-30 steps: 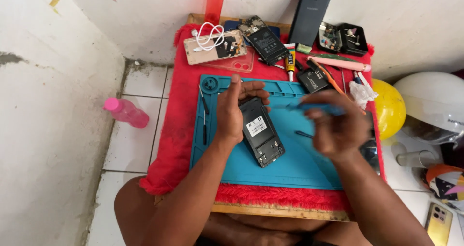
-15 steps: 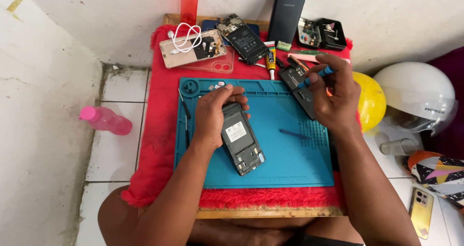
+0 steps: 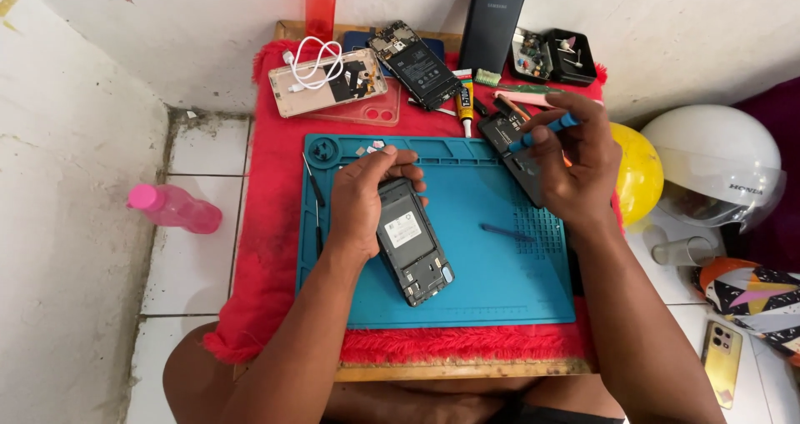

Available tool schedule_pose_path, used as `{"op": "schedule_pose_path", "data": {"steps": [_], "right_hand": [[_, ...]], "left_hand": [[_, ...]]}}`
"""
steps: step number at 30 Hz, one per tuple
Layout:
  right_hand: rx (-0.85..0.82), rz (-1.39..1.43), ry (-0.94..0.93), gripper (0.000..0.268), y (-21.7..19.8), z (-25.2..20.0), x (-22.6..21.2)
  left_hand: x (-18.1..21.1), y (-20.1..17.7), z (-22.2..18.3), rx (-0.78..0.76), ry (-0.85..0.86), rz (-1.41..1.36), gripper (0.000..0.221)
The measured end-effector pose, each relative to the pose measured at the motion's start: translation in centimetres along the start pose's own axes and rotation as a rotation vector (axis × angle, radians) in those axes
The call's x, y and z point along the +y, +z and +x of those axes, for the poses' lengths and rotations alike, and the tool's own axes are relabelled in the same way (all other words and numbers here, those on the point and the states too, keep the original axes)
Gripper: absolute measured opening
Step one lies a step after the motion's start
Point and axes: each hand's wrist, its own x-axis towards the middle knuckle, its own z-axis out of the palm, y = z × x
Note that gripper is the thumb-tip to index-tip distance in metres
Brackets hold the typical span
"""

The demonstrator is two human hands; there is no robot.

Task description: Disassembling a mobile phone and cleaning its internal components and casing using a screwdriver, brush, and cloth.

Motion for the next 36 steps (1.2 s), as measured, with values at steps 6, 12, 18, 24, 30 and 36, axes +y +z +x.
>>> {"op": "schedule_pose_path", "data": {"steps": [6, 12, 18, 24, 30, 36], "right_hand": [[0.028, 0.01, -0.02, 0.029, 0.4, 0.2, 0.3], [-0.026, -0.056, -0.027, 0.03, 1.4, 0.5, 0.3], [-0.034, 0.05, 0.07, 0.026, 0.2, 0.0, 1.3], [0.07, 0.07, 0.105, 0.026, -1.7, 0.5, 0.6], [0.006, -0.002, 0.364, 0.029, -4.1, 1.8, -3.7], [-0.648, -0.78, 0.665, 0.041, -2.7, 1.8, -2.7]], "left_hand": [[0.0, -0.1, 0.2, -0.004, -0.019, 0.0, 0.035], [0.0, 0.0, 0.0, -0.006, -0.003, 0.041, 0.033], [0.0, 0.1, 0.2, 0.006, -0.021, 0.002, 0.032], [0.1, 0.3, 0.2, 0.003, -0.017, -0.012, 0.03], [2.0, 1.3, -0.5, 0.01, -0.137, -0.039, 0.027], [2.5, 0.9, -0.4, -0.026, -0.175, -0.058, 0.033]]}}
